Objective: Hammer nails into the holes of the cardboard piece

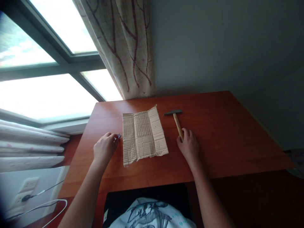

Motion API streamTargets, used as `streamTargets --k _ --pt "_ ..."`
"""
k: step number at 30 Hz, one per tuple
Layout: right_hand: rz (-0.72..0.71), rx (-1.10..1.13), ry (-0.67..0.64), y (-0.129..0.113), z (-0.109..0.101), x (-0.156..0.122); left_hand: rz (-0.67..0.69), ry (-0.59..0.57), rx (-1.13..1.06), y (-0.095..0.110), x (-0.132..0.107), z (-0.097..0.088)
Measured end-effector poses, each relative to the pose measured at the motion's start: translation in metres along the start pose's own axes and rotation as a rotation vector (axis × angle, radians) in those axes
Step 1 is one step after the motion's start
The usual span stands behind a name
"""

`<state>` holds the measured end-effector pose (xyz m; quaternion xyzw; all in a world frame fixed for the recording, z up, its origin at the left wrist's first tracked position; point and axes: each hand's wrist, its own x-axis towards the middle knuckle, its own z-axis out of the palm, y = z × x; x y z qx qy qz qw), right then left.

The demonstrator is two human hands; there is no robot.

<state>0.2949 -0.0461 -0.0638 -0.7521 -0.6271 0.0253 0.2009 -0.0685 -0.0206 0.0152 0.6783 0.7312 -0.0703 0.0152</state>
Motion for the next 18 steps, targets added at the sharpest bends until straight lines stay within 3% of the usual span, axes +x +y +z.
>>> streamTargets --k 18 --pt "0.027 0.062 -0.022 0.002 0.000 0.000 0.029 0.028 -0.013 0.002 0.003 0.013"
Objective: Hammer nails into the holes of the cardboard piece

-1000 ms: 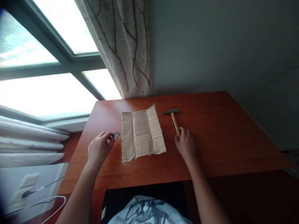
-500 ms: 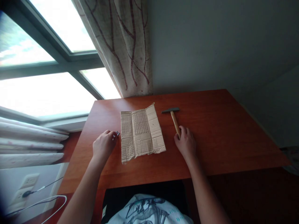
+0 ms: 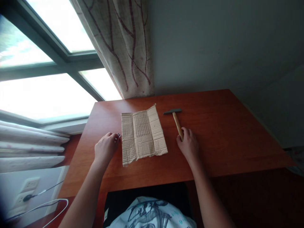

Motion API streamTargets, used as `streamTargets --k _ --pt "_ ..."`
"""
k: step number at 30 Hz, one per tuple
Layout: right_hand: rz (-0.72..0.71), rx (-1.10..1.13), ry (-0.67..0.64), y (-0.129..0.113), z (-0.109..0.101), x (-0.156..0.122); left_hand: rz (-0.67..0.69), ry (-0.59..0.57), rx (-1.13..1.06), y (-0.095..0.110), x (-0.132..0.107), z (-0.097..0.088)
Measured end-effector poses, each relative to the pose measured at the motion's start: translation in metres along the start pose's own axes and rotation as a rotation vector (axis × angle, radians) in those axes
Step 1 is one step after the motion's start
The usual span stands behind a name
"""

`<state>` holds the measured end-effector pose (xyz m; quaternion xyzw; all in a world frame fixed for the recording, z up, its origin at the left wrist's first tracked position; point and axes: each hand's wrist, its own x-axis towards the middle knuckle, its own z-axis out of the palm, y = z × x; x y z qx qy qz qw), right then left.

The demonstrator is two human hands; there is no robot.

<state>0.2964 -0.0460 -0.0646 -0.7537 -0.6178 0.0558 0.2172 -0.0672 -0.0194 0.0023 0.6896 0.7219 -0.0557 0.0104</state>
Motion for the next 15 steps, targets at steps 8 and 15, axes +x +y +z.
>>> streamTargets --k 8,15 --pt "-0.001 -0.003 -0.005 -0.002 -0.003 0.000 -0.043 0.260 -0.408 -0.012 -0.006 -0.017" --pt "0.014 0.012 -0.005 0.002 0.001 0.000 0.070 0.182 -1.377 0.019 -0.012 -0.045"
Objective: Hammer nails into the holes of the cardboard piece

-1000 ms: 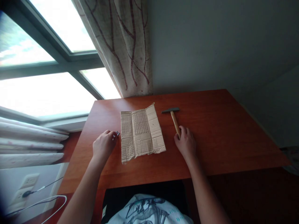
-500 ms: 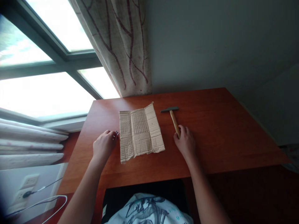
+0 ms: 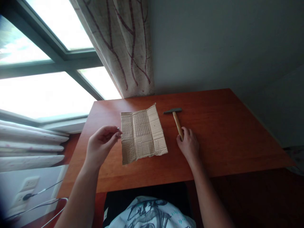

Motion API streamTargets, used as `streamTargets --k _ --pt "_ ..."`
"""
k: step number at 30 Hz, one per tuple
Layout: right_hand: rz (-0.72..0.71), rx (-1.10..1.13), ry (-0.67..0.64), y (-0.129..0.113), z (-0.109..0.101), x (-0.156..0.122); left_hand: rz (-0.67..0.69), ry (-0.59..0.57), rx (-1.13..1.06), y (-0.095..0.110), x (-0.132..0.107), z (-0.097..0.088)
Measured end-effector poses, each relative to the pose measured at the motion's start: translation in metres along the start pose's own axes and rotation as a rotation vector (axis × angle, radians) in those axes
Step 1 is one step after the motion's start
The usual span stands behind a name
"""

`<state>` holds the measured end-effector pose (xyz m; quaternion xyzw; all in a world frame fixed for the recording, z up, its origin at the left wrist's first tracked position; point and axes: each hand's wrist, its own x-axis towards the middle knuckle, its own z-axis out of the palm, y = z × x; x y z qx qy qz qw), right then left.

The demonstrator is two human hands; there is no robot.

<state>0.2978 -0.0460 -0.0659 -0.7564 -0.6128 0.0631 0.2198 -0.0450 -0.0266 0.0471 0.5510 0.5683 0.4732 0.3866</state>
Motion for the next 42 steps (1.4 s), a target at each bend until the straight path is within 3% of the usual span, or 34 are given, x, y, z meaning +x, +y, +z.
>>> streamTargets --k 5,11,25,42 --pt "-0.009 0.002 0.004 0.000 0.000 0.000 0.058 -0.220 -0.045 0.027 -0.004 0.044" --pt "-0.018 -0.002 0.010 -0.002 -0.002 0.000 0.158 -0.253 0.211 0.026 0.006 0.066" --pt "-0.024 -0.010 0.011 0.001 -0.001 0.001 0.197 -0.261 0.402 0.017 0.006 0.075" --pt "-0.017 0.009 0.008 -0.001 -0.001 0.001 0.229 -0.265 0.425 0.014 0.005 0.077"
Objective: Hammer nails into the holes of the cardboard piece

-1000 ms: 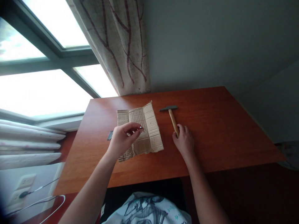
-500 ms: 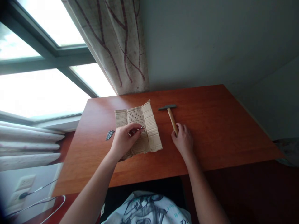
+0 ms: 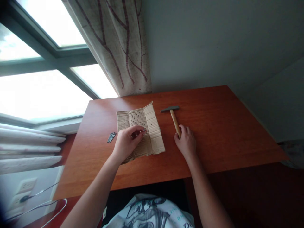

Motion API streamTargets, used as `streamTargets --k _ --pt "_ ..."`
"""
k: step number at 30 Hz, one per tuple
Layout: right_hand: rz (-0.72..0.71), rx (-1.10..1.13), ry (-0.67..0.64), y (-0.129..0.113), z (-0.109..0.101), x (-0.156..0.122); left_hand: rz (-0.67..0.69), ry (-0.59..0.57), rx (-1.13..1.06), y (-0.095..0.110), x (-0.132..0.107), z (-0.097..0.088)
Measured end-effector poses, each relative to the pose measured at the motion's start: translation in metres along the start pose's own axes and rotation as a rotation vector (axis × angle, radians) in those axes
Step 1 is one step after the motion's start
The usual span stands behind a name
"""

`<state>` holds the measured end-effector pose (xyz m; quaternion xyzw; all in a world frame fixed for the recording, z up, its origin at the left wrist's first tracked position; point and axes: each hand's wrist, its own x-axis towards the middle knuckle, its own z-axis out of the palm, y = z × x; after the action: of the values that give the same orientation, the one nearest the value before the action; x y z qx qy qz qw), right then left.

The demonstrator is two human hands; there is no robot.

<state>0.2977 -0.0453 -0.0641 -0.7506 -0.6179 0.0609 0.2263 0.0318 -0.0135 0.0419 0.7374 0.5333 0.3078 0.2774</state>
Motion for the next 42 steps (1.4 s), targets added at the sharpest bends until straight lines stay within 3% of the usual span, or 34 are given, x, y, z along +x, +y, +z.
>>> streamTargets --k 15,20,24,27,31,35,38,42 --pt "-0.014 -0.109 -0.003 -0.003 -0.001 -0.001 0.033 0.000 0.046 -0.005 0.000 0.005" --pt "-0.016 -0.160 -0.065 -0.005 -0.004 0.007 0.038 -0.002 0.063 -0.009 0.001 0.008" --pt "0.082 0.302 -0.156 -0.006 -0.027 0.011 0.043 -0.003 0.068 -0.009 0.001 0.008" --pt "0.239 0.820 -0.367 -0.018 -0.057 -0.003 0.046 -0.020 0.068 -0.007 0.001 0.007" --pt "0.180 1.165 -0.404 -0.039 -0.096 -0.034 0.030 -0.028 0.074 -0.007 0.000 0.007" --pt "0.154 0.867 -0.459 -0.044 -0.122 -0.046 0.018 -0.039 0.072 -0.008 0.000 0.008" --pt "0.013 0.512 -0.485 -0.042 -0.133 -0.042 0.011 -0.048 0.074 -0.008 0.000 0.008" --pt "-0.148 0.293 -0.469 -0.046 -0.140 -0.037 0.013 -0.059 0.093 -0.008 0.000 0.008"
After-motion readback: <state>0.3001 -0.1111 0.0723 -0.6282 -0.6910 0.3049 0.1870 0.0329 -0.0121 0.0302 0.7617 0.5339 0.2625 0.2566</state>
